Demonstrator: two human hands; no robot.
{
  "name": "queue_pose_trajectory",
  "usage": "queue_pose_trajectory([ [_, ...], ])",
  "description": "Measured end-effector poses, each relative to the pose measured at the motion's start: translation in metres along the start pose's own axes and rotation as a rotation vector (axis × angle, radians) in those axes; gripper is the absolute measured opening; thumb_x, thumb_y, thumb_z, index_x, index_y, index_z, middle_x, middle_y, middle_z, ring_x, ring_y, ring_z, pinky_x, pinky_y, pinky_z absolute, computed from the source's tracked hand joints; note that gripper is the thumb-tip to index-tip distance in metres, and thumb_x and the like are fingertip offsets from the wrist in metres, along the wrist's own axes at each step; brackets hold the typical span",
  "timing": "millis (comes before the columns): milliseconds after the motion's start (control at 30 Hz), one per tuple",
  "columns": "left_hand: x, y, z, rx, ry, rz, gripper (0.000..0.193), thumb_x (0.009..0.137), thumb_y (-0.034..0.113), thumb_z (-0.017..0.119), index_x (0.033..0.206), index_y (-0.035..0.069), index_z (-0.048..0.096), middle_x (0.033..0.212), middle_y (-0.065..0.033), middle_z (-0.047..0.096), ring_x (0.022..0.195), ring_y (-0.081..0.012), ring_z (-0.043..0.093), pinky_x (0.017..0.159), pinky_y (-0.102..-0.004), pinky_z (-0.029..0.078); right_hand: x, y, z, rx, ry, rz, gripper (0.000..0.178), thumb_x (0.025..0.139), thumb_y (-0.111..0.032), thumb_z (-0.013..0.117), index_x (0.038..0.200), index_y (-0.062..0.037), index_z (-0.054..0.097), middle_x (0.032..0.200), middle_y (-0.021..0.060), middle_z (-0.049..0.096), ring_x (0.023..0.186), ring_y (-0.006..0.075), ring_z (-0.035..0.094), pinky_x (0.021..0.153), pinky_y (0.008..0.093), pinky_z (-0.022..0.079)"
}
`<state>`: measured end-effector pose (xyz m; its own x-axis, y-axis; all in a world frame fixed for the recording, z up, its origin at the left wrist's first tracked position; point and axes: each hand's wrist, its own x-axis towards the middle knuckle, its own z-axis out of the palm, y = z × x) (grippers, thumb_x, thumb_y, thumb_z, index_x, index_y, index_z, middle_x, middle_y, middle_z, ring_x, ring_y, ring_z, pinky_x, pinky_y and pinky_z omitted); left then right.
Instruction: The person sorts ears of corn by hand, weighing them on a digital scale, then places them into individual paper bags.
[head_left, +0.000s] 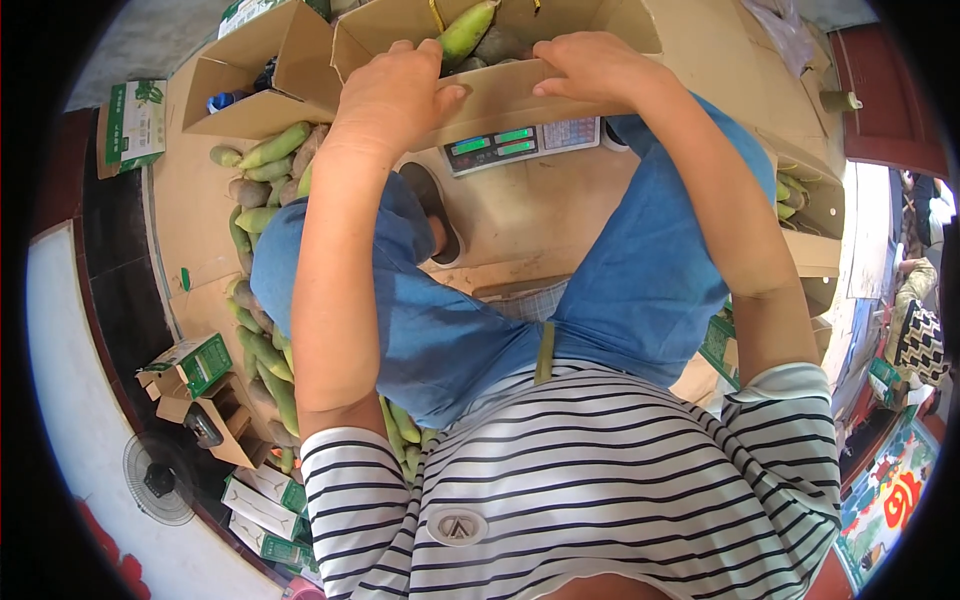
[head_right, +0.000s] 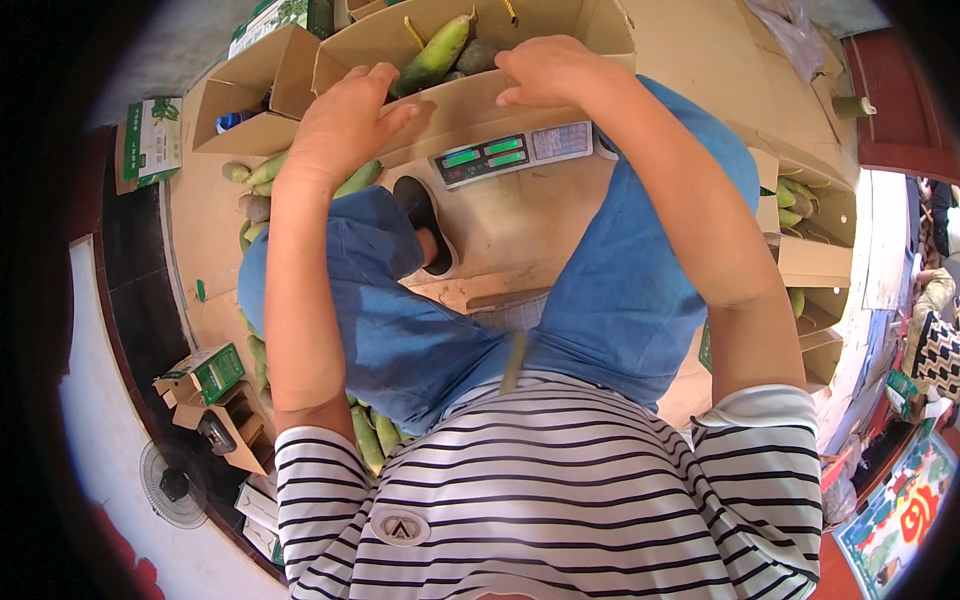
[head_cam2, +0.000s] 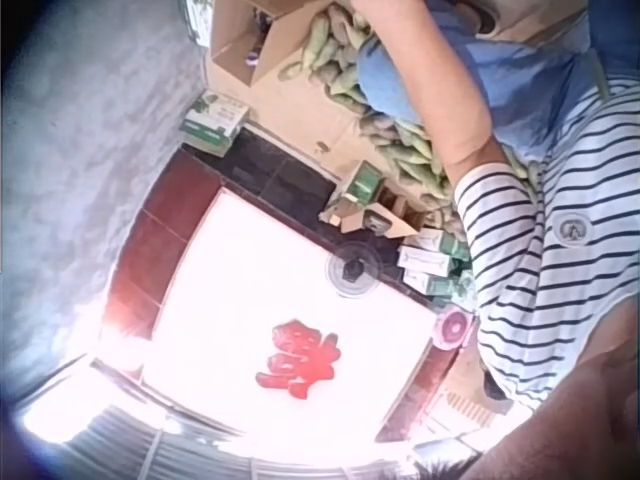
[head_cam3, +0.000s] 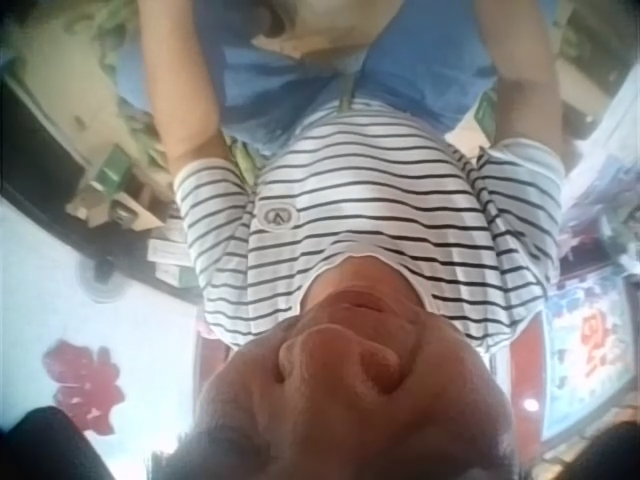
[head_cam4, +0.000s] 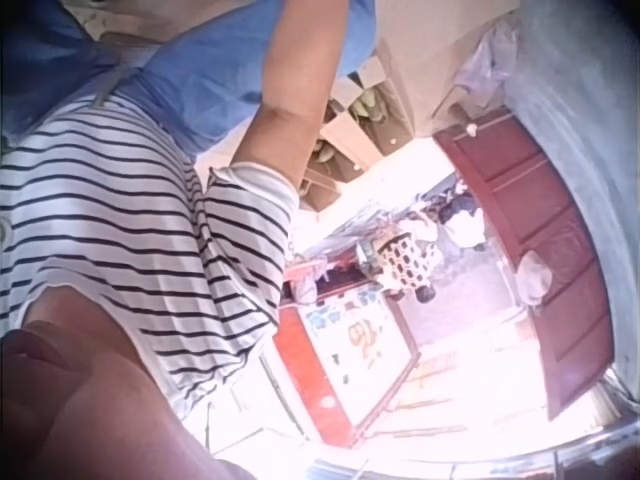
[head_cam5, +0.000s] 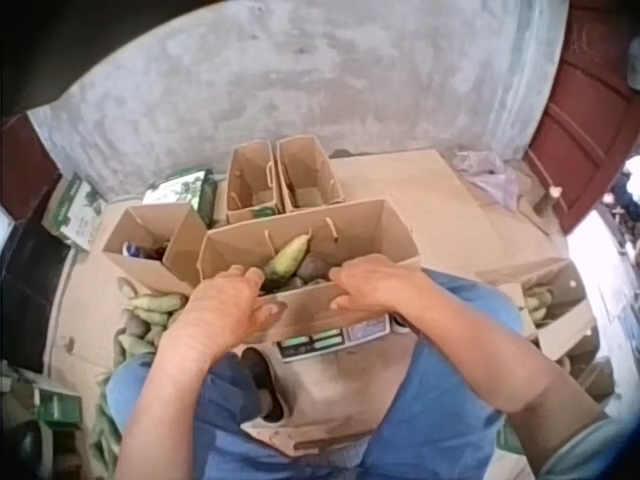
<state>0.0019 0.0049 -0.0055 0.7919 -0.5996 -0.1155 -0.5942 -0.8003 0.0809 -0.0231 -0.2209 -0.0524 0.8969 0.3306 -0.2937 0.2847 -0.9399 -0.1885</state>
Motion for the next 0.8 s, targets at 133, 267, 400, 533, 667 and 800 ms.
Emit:
queue_pose_trajectory([
  [133,-0.0005,-0.0013,0.0016,-0.008,0.003,0.007,0.037,0.083,0.032,0.058,0.105,0.004,0.051,0.101,-0.0157,0.057,0.096,-0.0346,0.055,0.079,-0.0434,0.046,0.0003,-0.0001,0.0007,0.000,0.016,0.004,0.040,0.082,-0.037,0.058,0.104,-0.0028,0.055,0.098,0.0148,0.061,0.097,0.0317,0.056,0.081,0.0430,0.045],
  [267,-0.0014,0.0006,-0.0004,-0.013,0.008,0.006,0.036,0.083,0.032,0.058,0.105,0.004,0.051,0.101,-0.0158,0.057,0.095,-0.0349,0.056,0.079,-0.0436,0.046,-0.0004,-0.0022,-0.0023,0.013,-0.004,0.012,0.039,0.082,-0.036,0.058,0.103,-0.0025,0.055,0.098,0.0149,0.061,0.098,0.0318,0.056,0.081,0.0428,0.045],
  [400,-0.0013,0.0025,-0.0027,-0.016,-0.010,0.007,0.036,0.083,0.032,0.059,0.104,0.004,0.051,0.101,-0.0159,0.057,0.095,-0.0353,0.056,0.078,-0.0437,0.046,-0.0010,-0.0004,0.0003,0.013,0.027,-0.005,0.039,0.082,-0.035,0.058,0.103,-0.0021,0.055,0.098,0.0151,0.061,0.098,0.0318,0.056,0.081,0.0427,0.045],
  [533,-0.0016,0.0015,-0.0022,-0.008,-0.011,-0.010,0.035,0.082,0.031,0.059,0.104,0.004,0.051,0.101,-0.0157,0.057,0.094,-0.0351,0.056,0.078,-0.0435,0.046,0.0001,-0.0004,0.0007,0.008,0.024,-0.005,0.039,0.082,-0.035,0.058,0.102,-0.0015,0.055,0.097,0.0154,0.061,0.097,0.0316,0.056,0.081,0.0423,0.045],
  [667,-0.0027,-0.0004,-0.0003,-0.023,0.010,0.000,0.035,0.082,0.030,0.059,0.104,0.004,0.051,0.100,-0.0155,0.057,0.094,-0.0348,0.056,0.077,-0.0432,0.046,-0.0001,0.0000,0.0005,-0.008,0.025,-0.020,0.039,0.083,-0.035,0.058,0.103,-0.0013,0.055,0.096,0.0156,0.061,0.097,0.0314,0.056,0.081,0.0419,0.045],
  [800,-0.0021,-0.0001,0.0006,-0.016,0.000,0.009,0.034,0.082,0.029,0.060,0.104,0.004,0.051,0.100,-0.0153,0.057,0.094,-0.0342,0.056,0.077,-0.0429,0.046,-0.0024,-0.0014,-0.0009,-0.001,0.003,-0.011,0.034,0.084,-0.030,0.056,0.101,-0.0010,0.052,0.094,0.0157,0.059,0.094,0.0323,0.055,0.079,0.0421,0.043],
])
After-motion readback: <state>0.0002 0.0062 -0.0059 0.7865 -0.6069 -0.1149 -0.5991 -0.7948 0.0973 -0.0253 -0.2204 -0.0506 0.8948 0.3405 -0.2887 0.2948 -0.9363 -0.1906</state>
